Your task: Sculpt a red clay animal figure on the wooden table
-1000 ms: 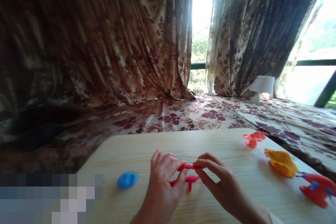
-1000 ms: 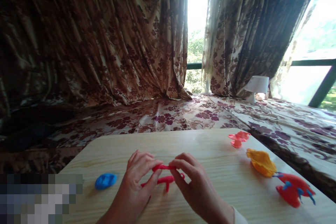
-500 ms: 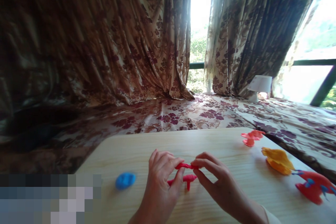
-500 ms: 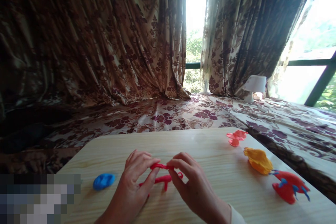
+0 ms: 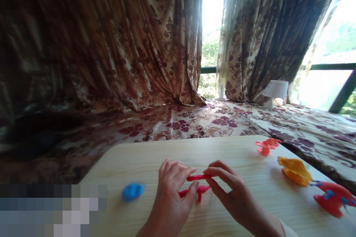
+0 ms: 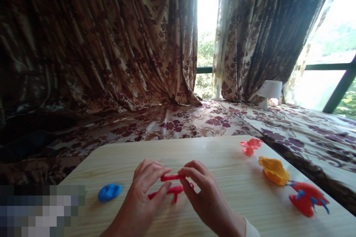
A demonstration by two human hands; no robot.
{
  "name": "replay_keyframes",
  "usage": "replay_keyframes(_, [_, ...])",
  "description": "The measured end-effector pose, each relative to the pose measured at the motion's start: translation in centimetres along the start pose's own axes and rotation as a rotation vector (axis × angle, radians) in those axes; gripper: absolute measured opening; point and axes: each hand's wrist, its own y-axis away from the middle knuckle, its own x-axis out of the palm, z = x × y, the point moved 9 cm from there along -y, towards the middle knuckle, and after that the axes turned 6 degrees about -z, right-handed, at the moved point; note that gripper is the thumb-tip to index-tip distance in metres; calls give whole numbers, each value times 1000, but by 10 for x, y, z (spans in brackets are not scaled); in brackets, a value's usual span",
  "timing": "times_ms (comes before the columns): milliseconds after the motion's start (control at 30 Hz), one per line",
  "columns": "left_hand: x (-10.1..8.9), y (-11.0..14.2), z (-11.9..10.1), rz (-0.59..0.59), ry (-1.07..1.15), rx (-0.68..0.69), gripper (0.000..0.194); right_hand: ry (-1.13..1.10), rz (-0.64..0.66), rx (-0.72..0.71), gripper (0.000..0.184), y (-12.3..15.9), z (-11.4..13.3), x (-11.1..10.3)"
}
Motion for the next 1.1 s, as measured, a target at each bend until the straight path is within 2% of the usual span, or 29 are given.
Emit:
replay_keyframes(200, [5,0,-5,63,33,22,15,-2,20,-1,13,0,2,3])
replay_keyframes(467, [2,0,-5,33,28,41,14,18,21,-11,20,3,1,3])
replay_keyframes(1100, [1,0,-4,3,34,25,16,9,48,-1,16,4,-1,5])
